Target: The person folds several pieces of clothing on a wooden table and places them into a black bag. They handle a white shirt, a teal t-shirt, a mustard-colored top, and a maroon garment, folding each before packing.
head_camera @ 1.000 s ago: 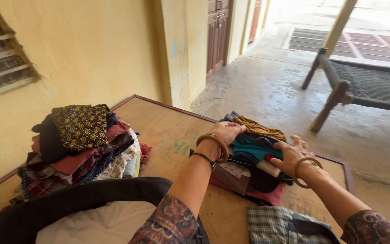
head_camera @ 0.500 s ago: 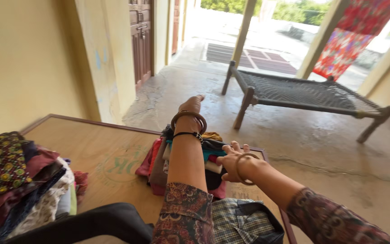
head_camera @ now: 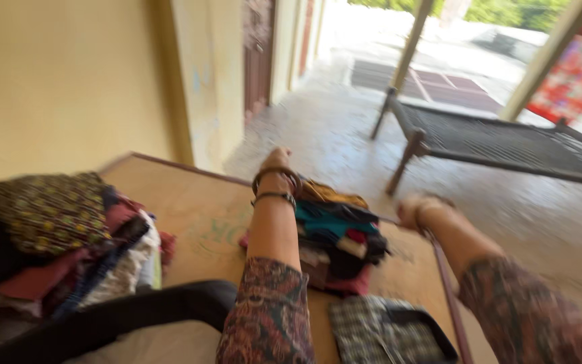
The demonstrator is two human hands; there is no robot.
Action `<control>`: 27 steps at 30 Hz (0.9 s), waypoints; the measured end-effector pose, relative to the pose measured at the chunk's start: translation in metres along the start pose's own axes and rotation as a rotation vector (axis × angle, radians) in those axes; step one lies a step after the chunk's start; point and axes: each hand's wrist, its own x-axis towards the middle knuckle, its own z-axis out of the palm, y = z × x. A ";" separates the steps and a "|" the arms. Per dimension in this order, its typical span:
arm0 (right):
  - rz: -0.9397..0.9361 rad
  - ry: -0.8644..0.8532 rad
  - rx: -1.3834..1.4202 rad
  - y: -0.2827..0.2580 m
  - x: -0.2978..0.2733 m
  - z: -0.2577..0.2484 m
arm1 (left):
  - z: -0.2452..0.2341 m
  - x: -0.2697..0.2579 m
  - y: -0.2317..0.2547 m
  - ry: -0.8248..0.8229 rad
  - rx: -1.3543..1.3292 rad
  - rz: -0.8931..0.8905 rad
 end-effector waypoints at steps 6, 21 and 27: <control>0.137 -0.086 0.201 0.036 0.040 0.063 | -0.036 -0.087 0.031 0.133 0.353 0.054; 0.051 0.175 0.250 0.001 0.082 0.033 | -0.048 -0.179 0.020 -0.051 0.579 -0.051; -0.023 0.179 0.280 -0.021 0.088 0.059 | -0.013 -0.178 0.000 -0.135 0.811 -0.066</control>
